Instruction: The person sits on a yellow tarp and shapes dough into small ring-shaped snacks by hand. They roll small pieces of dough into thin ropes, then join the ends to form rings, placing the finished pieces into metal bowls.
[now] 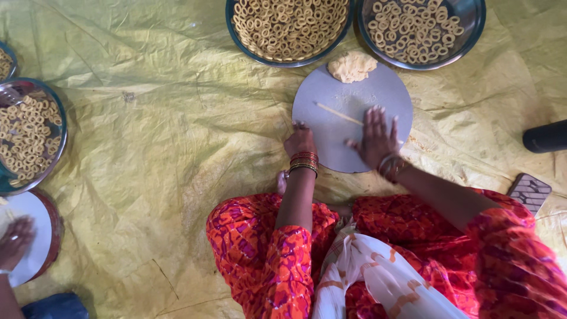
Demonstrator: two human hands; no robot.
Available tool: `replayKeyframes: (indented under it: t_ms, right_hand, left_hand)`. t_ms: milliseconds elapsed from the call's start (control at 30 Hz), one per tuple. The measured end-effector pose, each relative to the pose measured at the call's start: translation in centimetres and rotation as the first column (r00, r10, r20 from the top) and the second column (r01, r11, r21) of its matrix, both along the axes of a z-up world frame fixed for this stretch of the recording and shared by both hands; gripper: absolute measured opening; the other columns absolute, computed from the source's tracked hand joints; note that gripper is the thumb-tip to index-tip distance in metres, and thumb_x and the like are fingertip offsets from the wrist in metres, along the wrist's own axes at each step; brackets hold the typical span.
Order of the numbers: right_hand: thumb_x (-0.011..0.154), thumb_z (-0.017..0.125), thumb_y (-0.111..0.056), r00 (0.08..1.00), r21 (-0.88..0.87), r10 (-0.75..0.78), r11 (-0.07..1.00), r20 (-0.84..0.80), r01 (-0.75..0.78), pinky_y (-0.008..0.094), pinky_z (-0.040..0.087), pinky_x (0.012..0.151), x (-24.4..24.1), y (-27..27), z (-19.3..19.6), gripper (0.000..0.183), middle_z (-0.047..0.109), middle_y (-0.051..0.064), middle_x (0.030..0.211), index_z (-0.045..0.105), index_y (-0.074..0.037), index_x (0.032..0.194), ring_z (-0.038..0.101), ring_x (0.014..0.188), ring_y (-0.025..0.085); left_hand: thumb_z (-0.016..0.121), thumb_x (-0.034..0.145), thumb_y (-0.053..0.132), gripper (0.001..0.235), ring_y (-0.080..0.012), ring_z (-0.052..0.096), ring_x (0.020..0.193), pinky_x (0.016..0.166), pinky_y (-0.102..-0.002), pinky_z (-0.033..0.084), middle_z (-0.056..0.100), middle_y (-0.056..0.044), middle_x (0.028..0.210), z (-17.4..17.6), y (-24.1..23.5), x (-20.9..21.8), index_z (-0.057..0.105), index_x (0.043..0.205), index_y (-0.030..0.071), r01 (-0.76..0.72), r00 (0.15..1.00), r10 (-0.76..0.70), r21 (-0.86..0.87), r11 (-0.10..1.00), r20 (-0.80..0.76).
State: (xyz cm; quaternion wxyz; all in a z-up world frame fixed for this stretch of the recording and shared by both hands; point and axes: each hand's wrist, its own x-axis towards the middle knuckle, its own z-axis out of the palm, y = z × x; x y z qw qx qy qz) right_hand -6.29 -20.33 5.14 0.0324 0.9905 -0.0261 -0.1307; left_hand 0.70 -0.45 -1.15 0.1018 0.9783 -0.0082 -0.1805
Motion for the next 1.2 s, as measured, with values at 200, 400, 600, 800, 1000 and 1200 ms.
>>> replayKeyframes:
  t_ms: [200, 400, 600, 800, 1000, 1200]
  right_hand:
    - [0.093, 0.020, -0.080, 0.995, 0.069, -0.084, 0.994, 0.044, 0.081, 0.058, -0.003, 0.124, 1.3, -2.4, -0.8, 0.106, 0.002, 0.018, 0.170, 0.000, -0.001, 0.161, -0.005, 0.157, 0.031]
    - [0.093, 0.015, -0.079, 0.993, -0.013, -0.105, 0.994, 0.059, 0.106, 0.058, -0.004, 0.122, 0.3, -6.6, -0.9, 0.104, -0.001, 0.021, 0.169, -0.001, -0.001, 0.160, -0.005, 0.156, 0.032]
    - [0.095, 0.018, -0.079, 0.997, -0.076, -0.073, 0.994, 0.036, 0.076, 0.058, 0.002, 0.123, -0.7, -7.6, 0.1, 0.105, -0.002, 0.021, 0.169, 0.000, 0.000, 0.161, -0.003, 0.156, 0.033]
    - [0.095, 0.016, -0.078, 0.962, -0.053, 0.157, 0.983, -0.224, -0.173, 0.052, 0.006, 0.124, -6.3, -2.6, 1.7, 0.105, -0.003, 0.022, 0.167, -0.002, 0.001, 0.160, -0.001, 0.156, 0.033]
    - [0.095, 0.014, -0.078, 0.985, -0.043, -0.100, 0.995, -0.138, 0.095, 0.055, 0.005, 0.124, -1.7, -4.8, 2.0, 0.103, -0.006, 0.019, 0.170, -0.005, -0.001, 0.161, -0.003, 0.157, 0.030]
    - [0.095, 0.020, -0.078, 0.988, -0.023, -0.032, 0.999, -0.148, 0.029, 0.057, 0.006, 0.123, -2.9, -4.7, 1.7, 0.105, -0.005, 0.021, 0.169, -0.005, 0.001, 0.160, -0.003, 0.157, 0.032]
  left_hand:
    - [0.043, 0.107, 0.011, 0.029, -0.0254, 0.077, 0.092, 0.075, -0.041, 0.062, 0.071, -0.011, 0.124, -2.0, -0.1, 0.3, 0.061, 0.130, 0.009, -0.049, 0.996, 0.053, -0.060, 0.997, 0.069]
    - [0.048, 0.102, 0.010, 0.034, -0.0238, 0.076, 0.096, 0.077, -0.038, 0.062, 0.071, -0.014, 0.125, -1.9, -0.2, 0.0, 0.060, 0.134, 0.009, -0.004, 0.997, 0.003, 0.001, 1.000, 0.079]
    - [0.048, 0.099, 0.010, 0.035, -0.0250, 0.076, 0.095, 0.075, -0.040, 0.062, 0.068, -0.014, 0.127, -0.1, 0.1, 0.0, 0.058, 0.133, 0.008, 0.000, 0.998, 0.001, -0.011, 1.000, 0.067]
    - [0.049, 0.101, 0.011, 0.030, -0.0233, 0.076, 0.097, 0.078, -0.040, 0.062, 0.071, -0.011, 0.124, -0.6, 0.1, 0.3, 0.062, 0.128, 0.011, -0.006, 1.000, 0.005, 0.029, 1.000, 0.028]
    - [0.056, 0.098, 0.010, 0.029, -0.0236, 0.076, 0.098, 0.079, -0.038, 0.062, 0.076, -0.012, 0.114, -0.3, -0.1, -0.1, 0.066, 0.125, 0.010, 0.015, 0.999, -0.017, 0.050, 0.999, 0.037]
    - [0.055, 0.099, 0.012, 0.025, -0.0243, 0.076, 0.094, 0.076, -0.039, 0.062, 0.076, -0.011, 0.109, 0.0, 0.0, 0.2, 0.069, 0.119, 0.010, -0.001, 1.000, 0.000, 0.045, 0.999, 0.026]
